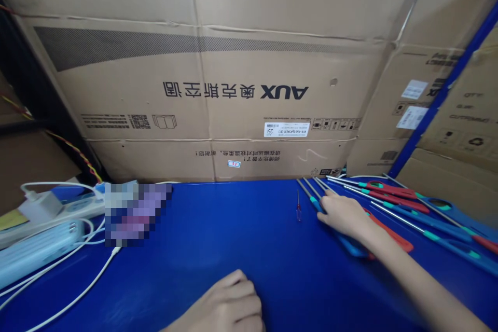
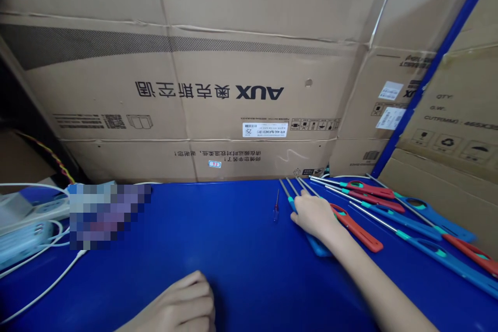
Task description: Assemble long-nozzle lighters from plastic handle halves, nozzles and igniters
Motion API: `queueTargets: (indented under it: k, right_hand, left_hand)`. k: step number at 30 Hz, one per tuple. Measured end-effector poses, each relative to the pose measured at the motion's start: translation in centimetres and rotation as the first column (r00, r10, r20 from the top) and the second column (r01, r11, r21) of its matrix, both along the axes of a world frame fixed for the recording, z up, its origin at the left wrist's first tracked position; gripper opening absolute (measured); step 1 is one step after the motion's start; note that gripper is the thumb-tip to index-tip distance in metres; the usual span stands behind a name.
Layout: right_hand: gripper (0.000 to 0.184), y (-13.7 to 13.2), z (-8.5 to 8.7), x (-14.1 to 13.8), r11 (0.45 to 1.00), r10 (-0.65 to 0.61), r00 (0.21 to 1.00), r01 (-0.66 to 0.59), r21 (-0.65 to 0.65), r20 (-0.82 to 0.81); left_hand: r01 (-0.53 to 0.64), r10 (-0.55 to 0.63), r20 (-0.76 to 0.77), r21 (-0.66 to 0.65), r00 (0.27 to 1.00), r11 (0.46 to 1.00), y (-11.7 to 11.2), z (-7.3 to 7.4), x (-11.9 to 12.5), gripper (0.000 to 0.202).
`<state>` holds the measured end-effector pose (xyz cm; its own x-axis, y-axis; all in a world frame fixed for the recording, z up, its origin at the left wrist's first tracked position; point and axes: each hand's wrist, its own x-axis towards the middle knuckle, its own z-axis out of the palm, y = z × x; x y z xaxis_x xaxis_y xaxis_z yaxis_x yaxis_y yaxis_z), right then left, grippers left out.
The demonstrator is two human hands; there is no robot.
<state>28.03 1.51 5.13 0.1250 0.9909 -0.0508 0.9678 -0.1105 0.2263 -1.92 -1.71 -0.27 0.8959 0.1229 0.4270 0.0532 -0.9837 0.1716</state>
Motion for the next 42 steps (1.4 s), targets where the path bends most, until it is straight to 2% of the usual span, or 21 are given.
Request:
queueTargets:
  k: [5, 9, 15, 21, 26, 30, 33, 36, 39, 42]
  right_hand:
    - [0.018, 0.3, -0.7, -0.1, 0.999, 0.043, 0.999, -0.043, -0.018, -0.003]
    - [0.018, 0.4, -0.8, 0.1, 0.998, 0.049, 0.999, -0.049, -0.026, 0.003]
    - [0.018, 0.5, -0.9, 0.3, 0.999, 0.041, 0.999, -0.041, -0.029, 0.001]
    - [0.015, 0.7, -1.1, 0.9, 0.999, 0.02, 1.0, -0.021, -0.026, -0.022]
    - [0.012, 0.8, -1.5, 1.2, 1.0, 0.013, 1.0, -0.013, -0.001, -0.021]
    - [0.012, 0.8, -1.6, 1.4, 0.999, 0.025, 1.0, -0.025, 0.024, -0.01]
    - [0.014, 0.8, -1.3, 1.1, 0.997, 0.05, 0.999, -0.05, 0.066, -0.003]
    - [0.018, 0.8, -1.1, 0.3, 0.984, 0.133, 0.991, -0.132, 0.121, -0.005]
    - [0.032, 0.5, -1.5, -0.9, 0.955, 0.275, 0.961, -0.27, 0.126, -0.026]
    - [0.035, 0.1, -2.3, -2.3, 0.921, 0.383, 0.923, -0.378, 0.093, -0.046]
  left_hand:
    - [0.049, -0.05, 0.023, 0.034, 0.999, 0.998, 0.6, -0.6, -0.2, 0.049]
    - [-0.018, 0.019, -0.028, 0.024, 0.999, 1.0, 0.2, 0.3, -0.3, 0.047]
    - [-0.048, 0.052, -0.041, 0.076, 0.998, 0.996, -0.3, 1.5, -0.3, 0.039]
    - [-0.01, 0.014, -0.059, 0.071, 0.998, 0.997, -0.2, 1.1, -0.4, 0.04]
    - [-0.024, 0.028, -0.045, 0.077, 0.999, 0.997, 0.1, 0.4, -0.4, 0.041]
    - [-0.042, 0.044, -0.029, 0.064, 0.999, 0.997, 0.2, 0.6, -0.5, 0.039]
    - [-0.076, 0.077, -0.029, 0.026, 0.997, 0.997, 0.3, 1.1, -0.6, 0.033]
    - [-0.136, 0.136, -0.028, -0.011, 0.99, 0.991, 0.7, 1.3, -0.7, 0.028]
    - [-0.276, 0.271, -0.081, -0.057, 0.959, 0.959, 1.7, 1.2, -1.0, 0.027]
    - [-0.455, 0.442, -0.141, -0.079, 0.886, 0.887, 3.3, 0.7, -1.7, 0.035]
